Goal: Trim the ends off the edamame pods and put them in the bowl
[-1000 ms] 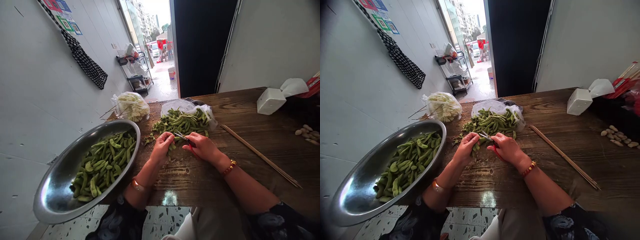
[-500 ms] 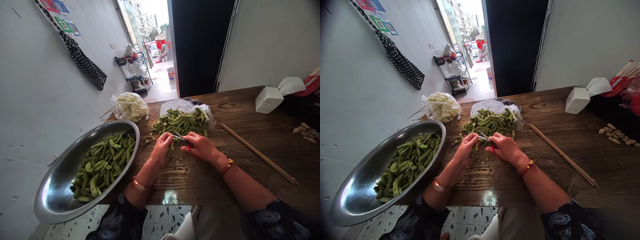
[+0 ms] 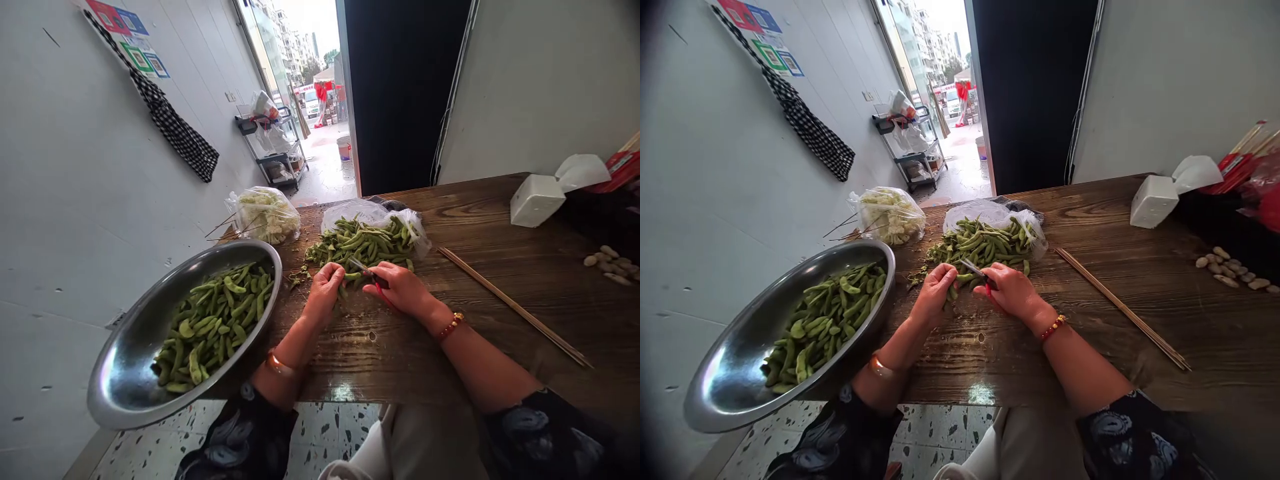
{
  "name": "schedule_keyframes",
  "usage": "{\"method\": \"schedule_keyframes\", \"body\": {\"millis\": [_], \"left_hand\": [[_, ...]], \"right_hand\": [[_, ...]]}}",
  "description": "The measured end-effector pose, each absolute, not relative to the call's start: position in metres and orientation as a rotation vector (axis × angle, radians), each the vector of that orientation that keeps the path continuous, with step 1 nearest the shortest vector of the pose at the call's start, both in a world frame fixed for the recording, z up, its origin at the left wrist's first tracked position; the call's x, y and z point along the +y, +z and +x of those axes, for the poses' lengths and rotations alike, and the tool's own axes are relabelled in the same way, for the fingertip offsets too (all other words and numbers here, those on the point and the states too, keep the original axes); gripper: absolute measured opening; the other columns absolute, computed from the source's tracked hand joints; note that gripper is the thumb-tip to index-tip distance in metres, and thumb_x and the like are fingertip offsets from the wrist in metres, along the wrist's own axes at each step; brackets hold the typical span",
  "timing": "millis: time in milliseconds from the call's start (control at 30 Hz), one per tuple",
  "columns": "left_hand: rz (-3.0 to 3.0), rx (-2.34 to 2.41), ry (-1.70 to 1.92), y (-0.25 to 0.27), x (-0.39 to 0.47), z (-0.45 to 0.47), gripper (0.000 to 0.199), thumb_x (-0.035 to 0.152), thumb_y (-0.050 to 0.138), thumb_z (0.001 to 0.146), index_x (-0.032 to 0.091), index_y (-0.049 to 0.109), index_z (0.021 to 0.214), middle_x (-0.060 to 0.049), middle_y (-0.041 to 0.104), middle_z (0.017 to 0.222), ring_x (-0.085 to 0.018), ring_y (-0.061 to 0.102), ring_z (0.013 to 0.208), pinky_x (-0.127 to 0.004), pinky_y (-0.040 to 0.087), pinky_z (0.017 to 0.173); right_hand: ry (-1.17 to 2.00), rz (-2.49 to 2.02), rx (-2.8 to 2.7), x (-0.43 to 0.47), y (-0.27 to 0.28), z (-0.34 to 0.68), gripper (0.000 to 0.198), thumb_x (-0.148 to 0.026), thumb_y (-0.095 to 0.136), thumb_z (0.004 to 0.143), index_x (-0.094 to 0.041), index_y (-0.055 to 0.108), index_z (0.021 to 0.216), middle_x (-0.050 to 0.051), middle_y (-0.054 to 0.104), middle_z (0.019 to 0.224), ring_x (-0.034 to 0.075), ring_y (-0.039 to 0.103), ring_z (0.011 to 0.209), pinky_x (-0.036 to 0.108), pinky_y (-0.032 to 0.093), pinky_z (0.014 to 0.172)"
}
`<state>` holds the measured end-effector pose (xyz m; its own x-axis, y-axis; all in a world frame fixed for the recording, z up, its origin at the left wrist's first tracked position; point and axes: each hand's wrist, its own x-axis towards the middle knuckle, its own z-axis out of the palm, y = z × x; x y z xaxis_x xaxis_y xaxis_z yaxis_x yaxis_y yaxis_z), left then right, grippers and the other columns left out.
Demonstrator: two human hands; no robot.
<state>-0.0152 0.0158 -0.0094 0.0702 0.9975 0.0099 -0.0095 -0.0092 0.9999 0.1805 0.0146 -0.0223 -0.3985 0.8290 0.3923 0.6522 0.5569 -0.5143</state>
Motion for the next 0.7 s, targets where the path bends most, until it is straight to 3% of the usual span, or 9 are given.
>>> {"method": "schedule_keyframes", "body": {"millis": [100,267,433,533,633,700], "left_hand": [[1.311,1.207,1.23,-0.006,0.009,-0.013,0.03,0.044,0.059,0.08,0.017,0.048,0.071,0.005,0.045,0.058,-0.006,0.036,0.05,-0.018,0.029,0.048],[1.703,1.273,1.192,0.037,-0.022,-0.001,0.028,0.04,0.055,0.084,0.016,0.052,0.068,0.004,0.042,0.06,-0.008,0.037,0.058,-0.021,0.031,0.056],[1.913,1.472,1.229,0.099,-0.049,-0.021,0.019,0.033,0.067,0.074,0.017,0.058,0.069,0.002,0.049,0.061,-0.01,0.039,0.058,-0.022,0.03,0.057],[2.003,1.734,1.304,0.121,-0.045,-0.072,0.02,0.036,0.066,0.075,0.018,0.059,0.07,0.002,0.051,0.062,-0.011,0.042,0.06,-0.023,0.032,0.06],[2.197,2.171,0.915,0.129,-0.035,-0.14,0.023,0.041,0.056,0.08,0.018,0.061,0.08,0.0,0.052,0.063,-0.015,0.046,0.061,-0.026,0.038,0.065],[2.294,2.283,0.519,0.129,-0.031,-0.178,0.024,0.039,0.056,0.078,0.017,0.063,0.081,-0.005,0.06,0.081,-0.018,0.053,0.073,-0.03,0.042,0.072]], "right_hand": [[0.337,-1.191,-2.027,0.021,-0.028,0.187,0.036,-0.048,0.058,0.086,-0.019,0.064,0.107,0.007,0.065,0.094,0.02,0.063,0.082,0.031,0.049,0.075],[0.268,-1.153,-2.032,0.025,-0.039,0.19,0.041,-0.052,0.054,0.087,-0.019,0.064,0.107,0.009,0.066,0.097,0.023,0.064,0.083,0.034,0.049,0.075],[0.215,-1.178,-2.014,0.023,-0.034,0.192,0.041,-0.05,0.054,0.087,-0.018,0.065,0.11,0.011,0.066,0.1,0.024,0.064,0.085,0.034,0.049,0.073],[0.198,-1.212,-1.988,0.022,-0.029,0.196,0.04,-0.048,0.055,0.087,-0.017,0.065,0.109,0.011,0.067,0.099,0.024,0.064,0.085,0.034,0.049,0.073],[0.186,-1.224,-1.969,0.023,-0.027,0.198,0.038,-0.047,0.054,0.088,-0.017,0.065,0.108,0.011,0.067,0.099,0.025,0.064,0.087,0.034,0.049,0.073],[0.174,-1.229,-1.962,0.023,-0.028,0.198,0.039,-0.048,0.053,0.088,-0.017,0.065,0.108,0.012,0.066,0.099,0.025,0.063,0.087,0.034,0.048,0.073]]}}
